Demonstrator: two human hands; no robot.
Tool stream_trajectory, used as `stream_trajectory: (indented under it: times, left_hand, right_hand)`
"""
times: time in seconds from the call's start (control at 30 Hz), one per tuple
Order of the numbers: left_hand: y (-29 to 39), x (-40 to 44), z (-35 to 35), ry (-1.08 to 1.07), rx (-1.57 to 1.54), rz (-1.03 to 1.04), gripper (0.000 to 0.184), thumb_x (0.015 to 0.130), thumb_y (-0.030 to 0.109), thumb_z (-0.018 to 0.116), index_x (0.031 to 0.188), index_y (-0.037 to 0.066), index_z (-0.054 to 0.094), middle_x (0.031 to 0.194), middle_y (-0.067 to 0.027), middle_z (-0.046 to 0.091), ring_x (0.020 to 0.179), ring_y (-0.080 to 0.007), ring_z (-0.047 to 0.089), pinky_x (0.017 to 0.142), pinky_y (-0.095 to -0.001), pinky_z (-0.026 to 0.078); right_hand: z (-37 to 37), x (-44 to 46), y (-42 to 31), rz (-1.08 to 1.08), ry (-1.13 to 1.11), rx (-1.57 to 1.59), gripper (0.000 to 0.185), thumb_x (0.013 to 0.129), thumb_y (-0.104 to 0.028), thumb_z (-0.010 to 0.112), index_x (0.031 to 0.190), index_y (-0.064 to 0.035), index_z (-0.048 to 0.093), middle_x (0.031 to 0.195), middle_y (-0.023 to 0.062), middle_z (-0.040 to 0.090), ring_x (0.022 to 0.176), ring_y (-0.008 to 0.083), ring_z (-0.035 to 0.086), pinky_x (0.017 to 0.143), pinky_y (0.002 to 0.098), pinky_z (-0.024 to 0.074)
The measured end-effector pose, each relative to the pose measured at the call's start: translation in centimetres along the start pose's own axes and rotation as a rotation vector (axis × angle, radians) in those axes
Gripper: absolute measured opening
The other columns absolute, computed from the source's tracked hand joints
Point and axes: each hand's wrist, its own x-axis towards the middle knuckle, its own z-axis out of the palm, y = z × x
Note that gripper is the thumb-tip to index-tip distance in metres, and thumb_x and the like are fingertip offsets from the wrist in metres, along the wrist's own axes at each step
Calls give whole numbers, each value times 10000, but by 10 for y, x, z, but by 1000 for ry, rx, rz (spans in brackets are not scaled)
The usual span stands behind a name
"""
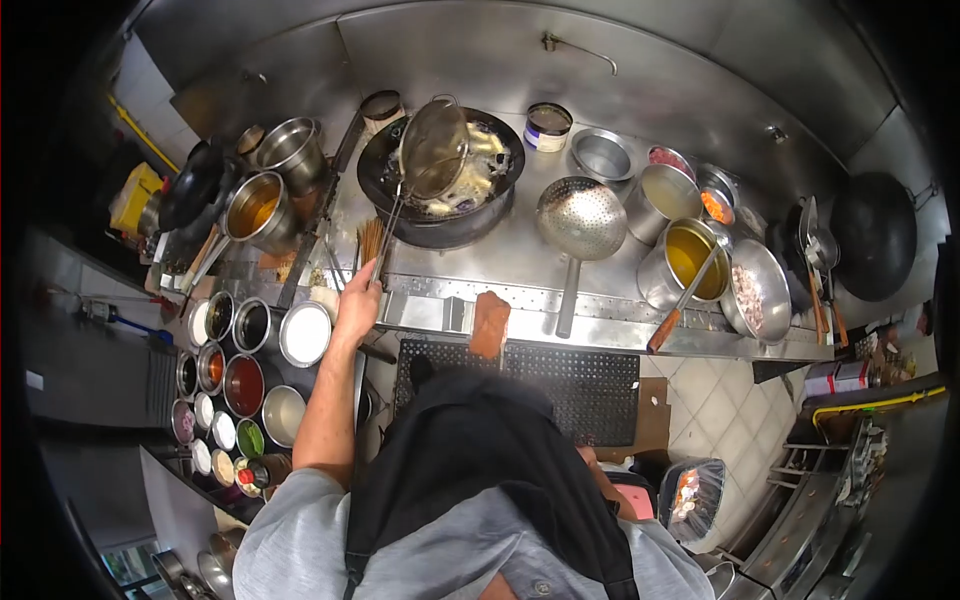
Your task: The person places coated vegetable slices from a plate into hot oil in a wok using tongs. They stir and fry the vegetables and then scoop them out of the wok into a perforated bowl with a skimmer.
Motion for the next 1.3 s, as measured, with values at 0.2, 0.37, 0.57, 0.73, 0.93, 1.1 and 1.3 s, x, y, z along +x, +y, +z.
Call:
stream_trajectory:
  times: [0.2,0.37,0.57,0.73,0.93,1.1,1.3]
  left_hand:
    - [15,1,17,-95,-59,41,439,920,47,498,1357,9,495,1289,-154,597,1205,-217,546,1018,-292,391]
    - [27,7,18,-65,160,87,452,887,65,493,1336,98,537,1131,-240,642,1062,-356,622,913,-394,475]
    - [8,29,13,6,320,24,462,888,79,473,1341,146,535,1085,-246,642,1013,-395,623,878,-422,490]
    - [-2,46,-2,48,234,-44,438,907,91,488,1341,135,530,1127,-241,636,1059,-365,618,912,-408,480]
    - [-28,82,-31,164,162,4,431,892,68,480,1317,80,554,1091,-249,645,983,-353,642,869,-381,491]
    - [-30,104,-44,284,297,-8,443,879,77,495,1317,88,553,1085,-249,645,1017,-384,624,890,-395,482]
    - [-65,124,-15,180,83,-154,487,870,76,500,1356,62,520,865,-110,665,650,-211,614,583,-359,509]
  right_hand:
    - [-8,-4,-96,265,195,90,169,875,-161,498,936,-92,640,709,34,595,587,156,574,490,319,446]
    - [-10,21,-46,129,206,-12,185,893,-185,487,988,-123,634,799,31,632,684,153,614,587,334,503]
    - [-6,19,-28,162,152,131,151,854,-154,508,886,-105,647,700,29,598,573,141,569,483,303,435]
    - [-1,-25,-122,305,295,85,132,784,-105,519,725,-72,632,580,42,543,491,145,501,427,313,356]
    - [4,10,-56,149,197,63,158,806,-118,504,716,-67,622,588,46,548,481,145,488,424,304,354]
    - [3,9,-93,249,176,151,181,869,-168,473,838,-73,624,640,35,563,525,145,521,435,284,372]
    - [4,16,-78,261,163,101,212,922,-221,450,980,-97,612,784,27,611,627,140,568,498,295,424]
